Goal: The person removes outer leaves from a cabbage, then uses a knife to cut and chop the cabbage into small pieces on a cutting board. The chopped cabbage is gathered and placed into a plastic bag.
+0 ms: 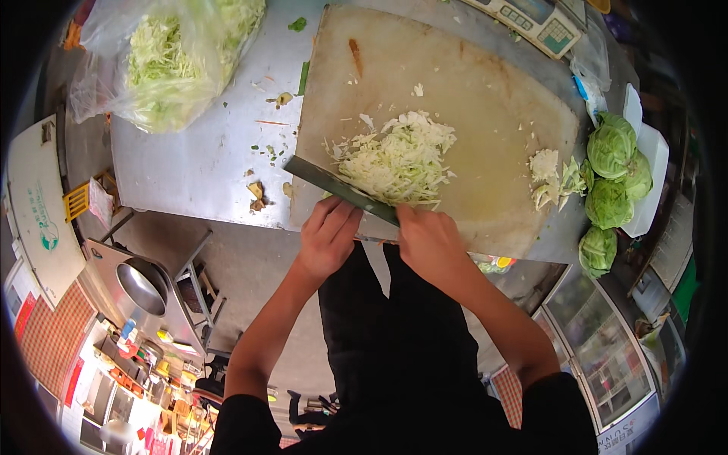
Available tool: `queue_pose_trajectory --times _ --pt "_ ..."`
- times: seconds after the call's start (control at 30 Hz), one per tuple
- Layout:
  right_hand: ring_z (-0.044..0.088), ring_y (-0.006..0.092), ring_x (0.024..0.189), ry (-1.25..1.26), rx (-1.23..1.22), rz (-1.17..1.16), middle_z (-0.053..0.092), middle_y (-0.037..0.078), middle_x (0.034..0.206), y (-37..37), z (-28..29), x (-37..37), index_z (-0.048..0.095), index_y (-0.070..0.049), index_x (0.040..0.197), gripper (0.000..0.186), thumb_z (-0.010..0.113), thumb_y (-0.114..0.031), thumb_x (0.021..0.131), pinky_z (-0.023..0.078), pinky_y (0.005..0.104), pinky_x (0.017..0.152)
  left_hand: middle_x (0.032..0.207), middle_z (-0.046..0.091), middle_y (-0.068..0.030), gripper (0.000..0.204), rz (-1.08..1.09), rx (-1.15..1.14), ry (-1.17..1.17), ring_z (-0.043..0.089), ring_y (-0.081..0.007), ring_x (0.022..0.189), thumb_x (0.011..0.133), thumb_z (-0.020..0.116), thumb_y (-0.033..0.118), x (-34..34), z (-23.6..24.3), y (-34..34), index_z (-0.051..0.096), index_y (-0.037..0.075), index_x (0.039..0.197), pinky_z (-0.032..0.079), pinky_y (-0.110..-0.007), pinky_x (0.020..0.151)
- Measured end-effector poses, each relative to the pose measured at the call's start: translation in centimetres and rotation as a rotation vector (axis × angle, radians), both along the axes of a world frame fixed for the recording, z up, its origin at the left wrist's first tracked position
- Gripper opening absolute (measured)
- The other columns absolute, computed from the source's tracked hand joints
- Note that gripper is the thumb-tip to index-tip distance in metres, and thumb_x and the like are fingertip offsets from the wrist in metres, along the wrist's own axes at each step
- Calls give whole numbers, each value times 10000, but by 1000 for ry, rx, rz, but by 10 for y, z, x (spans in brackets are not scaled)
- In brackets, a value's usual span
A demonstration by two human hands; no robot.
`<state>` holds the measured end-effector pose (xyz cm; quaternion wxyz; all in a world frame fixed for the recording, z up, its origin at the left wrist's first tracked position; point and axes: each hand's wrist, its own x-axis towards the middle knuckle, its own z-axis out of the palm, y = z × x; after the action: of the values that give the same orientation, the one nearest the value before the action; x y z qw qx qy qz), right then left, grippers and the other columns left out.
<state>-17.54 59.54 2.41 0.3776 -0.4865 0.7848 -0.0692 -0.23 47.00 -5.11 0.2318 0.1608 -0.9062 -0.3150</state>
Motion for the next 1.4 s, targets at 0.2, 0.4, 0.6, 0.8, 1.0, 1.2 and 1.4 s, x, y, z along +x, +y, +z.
queue_pose_trajectory --times 0.2,0.4,0.6,0.8,1.0,1.2,1.4 --pt "698 403 665 6 61 39 687 214 788 17 49 -10 578 -3 886 148 693 -25 796 565 485 611 1050 682 -196 396 3 -23 44 655 -407 926 581 650 -114 2 -6 3 730 -65 966 581 -447 824" --pt "661 448 721 2 26 -28 665 225 787 10 3 2 571 4 892 106 648 -12 822 528 541 664 1020 694 -175 363 24 -28 41 654 -381 893 598 656 -140 -4 4 1 732 -66 945 577 -417 789" --pt "693 427 692 8 99 37 681 233 808 10 38 -5 571 6 906 165 683 -3 786 559 502 625 999 699 -156 334 71 -12 57 657 -367 898 607 658 -156 0 -1 2 723 -61 921 577 -409 784" --pt "685 429 665 40 64 43 681 226 801 27 39 -4 573 2 893 150 680 -2 788 546 520 614 1044 684 -126 403 42 -30 42 650 -347 960 565 655 -81 0 1 2 730 -43 958 587 -385 768" --pt "670 454 669 22 -23 37 667 232 748 -2 14 3 572 2 882 137 676 -4 794 539 529 609 1015 677 -120 368 62 -47 59 654 -329 962 583 662 -81 0 1 0 730 -34 941 592 -382 755" --pt "662 447 740 -20 53 -22 656 205 763 27 44 -1 563 2 895 100 640 -11 833 528 536 664 1035 684 -152 356 51 3 67 658 -372 914 606 678 -135 6 -6 6 724 -50 948 580 -406 795" --pt "669 448 662 18 -5 40 667 229 744 -2 6 8 579 4 883 137 683 -21 798 537 532 603 960 666 -108 342 86 -74 100 649 -319 914 575 682 -60 0 -2 1 734 -26 912 578 -373 685"
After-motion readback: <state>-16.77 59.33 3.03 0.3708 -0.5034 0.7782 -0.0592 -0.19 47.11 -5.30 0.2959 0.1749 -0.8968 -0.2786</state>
